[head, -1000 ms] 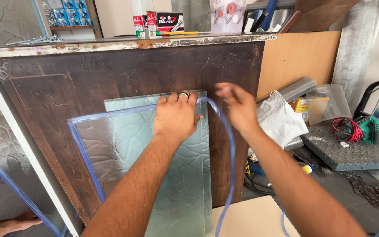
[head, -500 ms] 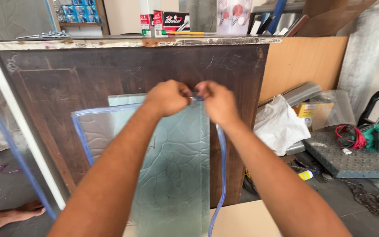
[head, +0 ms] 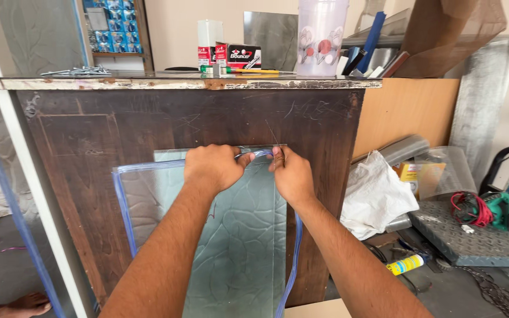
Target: The person measures and cuts a blue plastic strip to fit the edges of a textured glass panel. They use a utility knife to trim the strip along the glass perimeter and press it into place to create a seal.
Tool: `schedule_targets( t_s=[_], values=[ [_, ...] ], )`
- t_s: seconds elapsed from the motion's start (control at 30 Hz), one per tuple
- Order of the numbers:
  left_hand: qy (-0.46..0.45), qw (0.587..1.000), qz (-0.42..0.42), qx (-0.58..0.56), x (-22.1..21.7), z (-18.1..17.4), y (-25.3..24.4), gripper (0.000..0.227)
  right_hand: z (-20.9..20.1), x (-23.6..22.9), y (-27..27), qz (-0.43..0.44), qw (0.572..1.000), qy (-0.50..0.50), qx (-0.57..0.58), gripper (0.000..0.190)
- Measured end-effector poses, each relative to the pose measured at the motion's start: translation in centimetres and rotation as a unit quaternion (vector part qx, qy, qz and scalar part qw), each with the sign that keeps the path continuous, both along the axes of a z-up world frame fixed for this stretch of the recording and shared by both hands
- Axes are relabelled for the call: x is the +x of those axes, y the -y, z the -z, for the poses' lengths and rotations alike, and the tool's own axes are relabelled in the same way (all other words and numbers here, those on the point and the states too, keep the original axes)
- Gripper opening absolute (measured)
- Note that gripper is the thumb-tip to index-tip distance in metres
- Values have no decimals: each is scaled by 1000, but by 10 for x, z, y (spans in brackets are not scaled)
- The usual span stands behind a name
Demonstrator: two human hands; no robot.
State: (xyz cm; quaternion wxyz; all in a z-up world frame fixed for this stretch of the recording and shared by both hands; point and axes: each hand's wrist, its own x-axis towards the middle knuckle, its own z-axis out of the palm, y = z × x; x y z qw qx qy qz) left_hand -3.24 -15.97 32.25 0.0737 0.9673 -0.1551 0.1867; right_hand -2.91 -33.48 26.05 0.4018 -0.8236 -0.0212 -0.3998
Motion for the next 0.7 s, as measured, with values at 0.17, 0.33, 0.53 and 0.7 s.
schedule_targets(
  t_s=[0.17,0.33,0.53,0.7],
  values=[
    [-9,1000,-4,16,-3,-1,0,59,-2,-3,-3,4,999,-35,1,41],
    [-8,1000,-3,17,-3,-1,1,59,-5,-7,-2,4,998,-54,-6,42],
    [-14,1000,2,10,-10,-3,1,55,0,-1,7,-15,1000,-18,-5,41],
    [5,999,40,-26,-19,0,-2,43,-6,-18,42,110,965,186,-146,39]
  ],
)
